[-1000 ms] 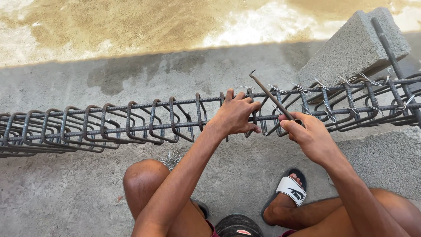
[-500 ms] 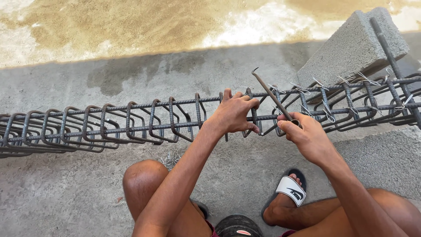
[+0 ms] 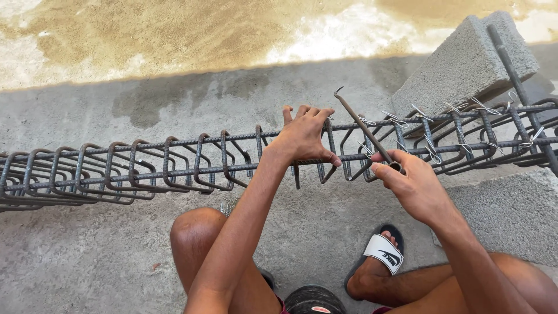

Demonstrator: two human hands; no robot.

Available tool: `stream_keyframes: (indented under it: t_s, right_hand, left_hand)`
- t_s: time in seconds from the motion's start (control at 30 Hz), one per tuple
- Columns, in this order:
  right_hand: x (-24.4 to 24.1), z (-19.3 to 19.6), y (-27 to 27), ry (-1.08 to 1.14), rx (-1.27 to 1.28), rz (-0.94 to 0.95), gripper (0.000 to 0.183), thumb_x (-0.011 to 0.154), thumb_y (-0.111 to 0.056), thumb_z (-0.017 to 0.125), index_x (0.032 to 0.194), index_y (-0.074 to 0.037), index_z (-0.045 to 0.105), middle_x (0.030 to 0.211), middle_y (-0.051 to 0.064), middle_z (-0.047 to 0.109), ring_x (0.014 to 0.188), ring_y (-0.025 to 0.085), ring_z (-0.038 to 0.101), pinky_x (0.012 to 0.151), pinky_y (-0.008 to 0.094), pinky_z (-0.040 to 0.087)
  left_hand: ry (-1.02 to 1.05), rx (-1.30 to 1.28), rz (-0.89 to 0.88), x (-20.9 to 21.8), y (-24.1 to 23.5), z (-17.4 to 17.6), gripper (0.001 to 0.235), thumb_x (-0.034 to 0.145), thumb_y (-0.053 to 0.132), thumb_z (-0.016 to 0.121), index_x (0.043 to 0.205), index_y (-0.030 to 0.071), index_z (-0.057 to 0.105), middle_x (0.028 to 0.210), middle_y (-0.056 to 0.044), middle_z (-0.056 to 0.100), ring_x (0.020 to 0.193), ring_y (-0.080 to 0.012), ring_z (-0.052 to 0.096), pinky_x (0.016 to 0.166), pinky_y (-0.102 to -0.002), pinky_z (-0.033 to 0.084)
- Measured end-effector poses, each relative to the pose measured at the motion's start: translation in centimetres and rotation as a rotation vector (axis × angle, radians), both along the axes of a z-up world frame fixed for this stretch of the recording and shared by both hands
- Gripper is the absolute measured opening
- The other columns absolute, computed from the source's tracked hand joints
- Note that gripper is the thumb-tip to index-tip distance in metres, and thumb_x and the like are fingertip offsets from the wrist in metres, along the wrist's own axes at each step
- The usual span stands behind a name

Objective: Tying steel rebar stirrups to longitudinal bars using wire loops and a manual hook tool

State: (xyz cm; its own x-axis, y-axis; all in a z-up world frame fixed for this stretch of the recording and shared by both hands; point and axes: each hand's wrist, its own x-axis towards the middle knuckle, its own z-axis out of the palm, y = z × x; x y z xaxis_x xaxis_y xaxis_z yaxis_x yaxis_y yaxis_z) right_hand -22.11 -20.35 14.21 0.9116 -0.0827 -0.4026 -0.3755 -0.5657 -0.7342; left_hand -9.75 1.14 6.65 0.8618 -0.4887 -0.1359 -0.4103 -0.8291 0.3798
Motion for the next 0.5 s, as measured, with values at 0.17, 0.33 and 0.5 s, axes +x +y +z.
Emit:
stream_keyframes:
  t_s: [0.17, 0.33, 0.5]
  right_hand:
    - [0.0, 0.5, -0.5, 0.002, 0.008, -0.01, 0.037, 0.084, -0.036, 0.07, 0.112, -0.012, 0.078, 0.057, 0.011, 0.059, 0.062, 0.025, 0.054, 0.067, 0.036, 0.046]
    - [-0.1, 0.5, -0.6, 0.003, -0.006, -0.009, 0.038, 0.084, -0.038, 0.071, 0.113, -0.014, 0.078, 0.058, 0.013, 0.063, 0.062, 0.026, 0.056, 0.069, 0.038, 0.048]
    - [0.1, 0.2, -0.8, 0.014, -0.015, -0.006, 0.035, 0.084, -0.038, 0.073, 0.111, -0.016, 0.078, 0.057, 0.011, 0.061, 0.062, 0.025, 0.057, 0.068, 0.038, 0.048]
  left_hand:
    - [0.129, -0.133, 0.082, 2.6, 0.1, -1.3, 0.07, 0.082, 0.063, 0.065, 0.137, 0.021, 0.059, 0.133, -0.01, 0.065, 0.137, -0.0297, 0.049, 0.115, -0.062, 0.013]
    - [0.029, 0.01, 0.158, 3.9, -1.8, -3.4, 0.048, 0.084, 0.052, 0.062, 0.124, 0.025, 0.066, 0.12, -0.005, 0.07, 0.122, -0.0275, 0.061, 0.113, -0.061, 0.017]
    - [-0.068, 0.204, 0.286, 3.8, -5.1, -5.6, 0.058, 0.071, 0.045, 0.064, 0.122, 0.016, 0.066, 0.112, -0.017, 0.067, 0.111, -0.039, 0.063, 0.107, -0.066, 0.02]
